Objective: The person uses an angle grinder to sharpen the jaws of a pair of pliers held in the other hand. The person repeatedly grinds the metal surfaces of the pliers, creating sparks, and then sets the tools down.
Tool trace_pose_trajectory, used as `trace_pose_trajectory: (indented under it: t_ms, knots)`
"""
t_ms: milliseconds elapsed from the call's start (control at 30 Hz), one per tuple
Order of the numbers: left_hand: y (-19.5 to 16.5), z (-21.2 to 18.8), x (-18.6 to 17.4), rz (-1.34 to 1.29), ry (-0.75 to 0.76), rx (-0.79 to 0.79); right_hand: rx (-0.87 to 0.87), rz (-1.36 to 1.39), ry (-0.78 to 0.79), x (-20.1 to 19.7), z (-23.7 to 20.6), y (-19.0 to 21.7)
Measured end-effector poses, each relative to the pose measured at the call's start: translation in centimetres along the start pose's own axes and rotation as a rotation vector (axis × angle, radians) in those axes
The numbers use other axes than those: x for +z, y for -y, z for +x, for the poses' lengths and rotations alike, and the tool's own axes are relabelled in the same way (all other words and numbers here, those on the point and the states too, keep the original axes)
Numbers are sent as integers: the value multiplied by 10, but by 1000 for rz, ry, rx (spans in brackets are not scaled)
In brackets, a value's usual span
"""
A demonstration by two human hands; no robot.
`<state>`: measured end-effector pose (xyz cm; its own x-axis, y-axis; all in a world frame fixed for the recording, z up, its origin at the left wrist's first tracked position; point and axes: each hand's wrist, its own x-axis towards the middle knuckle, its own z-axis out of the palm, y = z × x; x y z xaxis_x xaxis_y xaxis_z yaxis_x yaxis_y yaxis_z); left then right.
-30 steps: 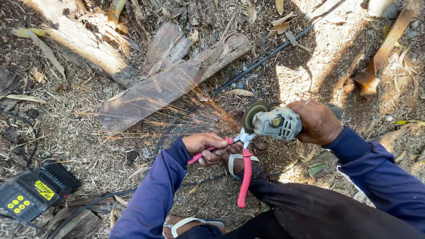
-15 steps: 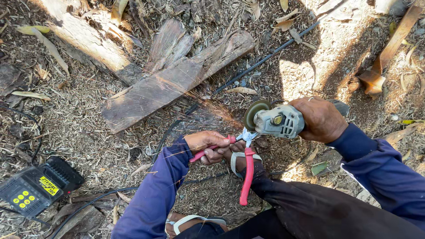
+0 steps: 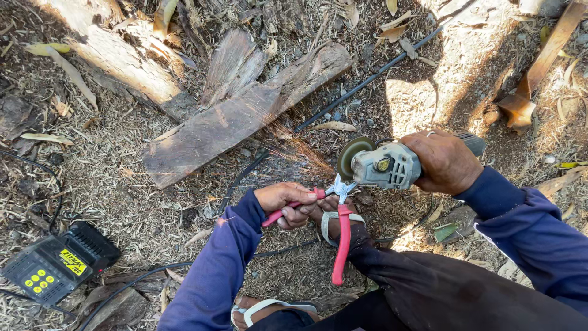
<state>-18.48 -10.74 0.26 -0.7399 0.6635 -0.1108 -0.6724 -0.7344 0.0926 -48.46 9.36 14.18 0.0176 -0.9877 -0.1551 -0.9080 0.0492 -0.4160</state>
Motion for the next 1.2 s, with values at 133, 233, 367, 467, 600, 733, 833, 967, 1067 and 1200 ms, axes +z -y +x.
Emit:
trace_pose_trajectory:
  t_ms: [133,233,367,467,600,733,833,967,1067,1200]
  knots:
    - [-2,2,0,28,-26,-32,19,20,11,-1,1,0]
    - [-2,3,1,41,-52,-39,-64,45,-53,-2,2,2]
    - [-1,1,1,-3,-12,-34,-47,25,-32,-4,3,3]
    - [0,0,1,6,-6,-38,-25,17,-50,-4,4,2]
    - [1,0,5,-6,-1,-21,15,14,-123,-5,5,1]
    - [3,2,12,-72,-12,6,68,63,-189,-11,-1,0]
    - [4,2,16,-101,18,39,68,77,-187,-15,-3,0]
    - [5,2,16,-130,65,108,14,65,-182,-16,1,4]
    - [6,1,14,-174,55,62,-18,91,-177,-17,3,5]
    - [8,-4,10,-143,-65,109,-13,1,-180,-18,0,3]
